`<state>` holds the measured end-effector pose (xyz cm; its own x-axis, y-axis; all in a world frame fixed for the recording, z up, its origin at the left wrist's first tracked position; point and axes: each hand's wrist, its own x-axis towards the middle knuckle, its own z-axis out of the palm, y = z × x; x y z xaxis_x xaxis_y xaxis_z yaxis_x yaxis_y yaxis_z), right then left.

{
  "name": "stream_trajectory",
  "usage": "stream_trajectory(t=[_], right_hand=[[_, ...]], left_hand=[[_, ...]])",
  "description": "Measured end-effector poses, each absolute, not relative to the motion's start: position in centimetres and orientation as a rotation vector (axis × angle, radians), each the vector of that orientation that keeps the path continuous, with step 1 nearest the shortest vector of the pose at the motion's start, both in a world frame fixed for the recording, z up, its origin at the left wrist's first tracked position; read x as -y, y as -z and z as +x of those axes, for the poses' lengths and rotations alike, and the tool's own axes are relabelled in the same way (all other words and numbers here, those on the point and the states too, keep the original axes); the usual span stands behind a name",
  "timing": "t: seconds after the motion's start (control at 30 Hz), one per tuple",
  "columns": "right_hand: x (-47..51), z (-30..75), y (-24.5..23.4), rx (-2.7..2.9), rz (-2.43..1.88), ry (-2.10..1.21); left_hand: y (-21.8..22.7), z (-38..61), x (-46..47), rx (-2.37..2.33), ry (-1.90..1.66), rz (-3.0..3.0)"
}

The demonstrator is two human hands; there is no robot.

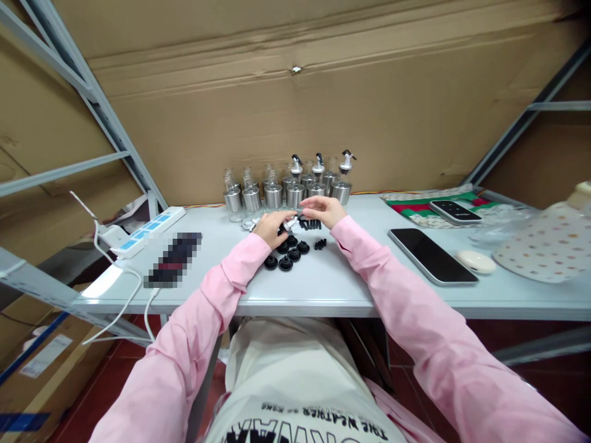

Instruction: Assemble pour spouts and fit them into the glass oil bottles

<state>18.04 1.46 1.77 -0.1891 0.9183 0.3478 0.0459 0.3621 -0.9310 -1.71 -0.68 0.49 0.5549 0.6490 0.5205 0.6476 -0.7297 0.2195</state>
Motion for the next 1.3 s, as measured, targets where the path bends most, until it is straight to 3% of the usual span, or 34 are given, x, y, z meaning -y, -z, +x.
stream_trajectory(t=[0.23, 1.3], right_hand=[[-1.0, 17.7, -2.4, 1.495, -0.902, -0.851], [-0.4, 16.5, -1.9, 1.432, -0.922, -1.148]], left_hand=[[-1.0, -1.6, 0.9, -1.219, -0.954, 2.684], [-0.2, -1.8, 0.6, -1.065, -1.016, 2.859]])
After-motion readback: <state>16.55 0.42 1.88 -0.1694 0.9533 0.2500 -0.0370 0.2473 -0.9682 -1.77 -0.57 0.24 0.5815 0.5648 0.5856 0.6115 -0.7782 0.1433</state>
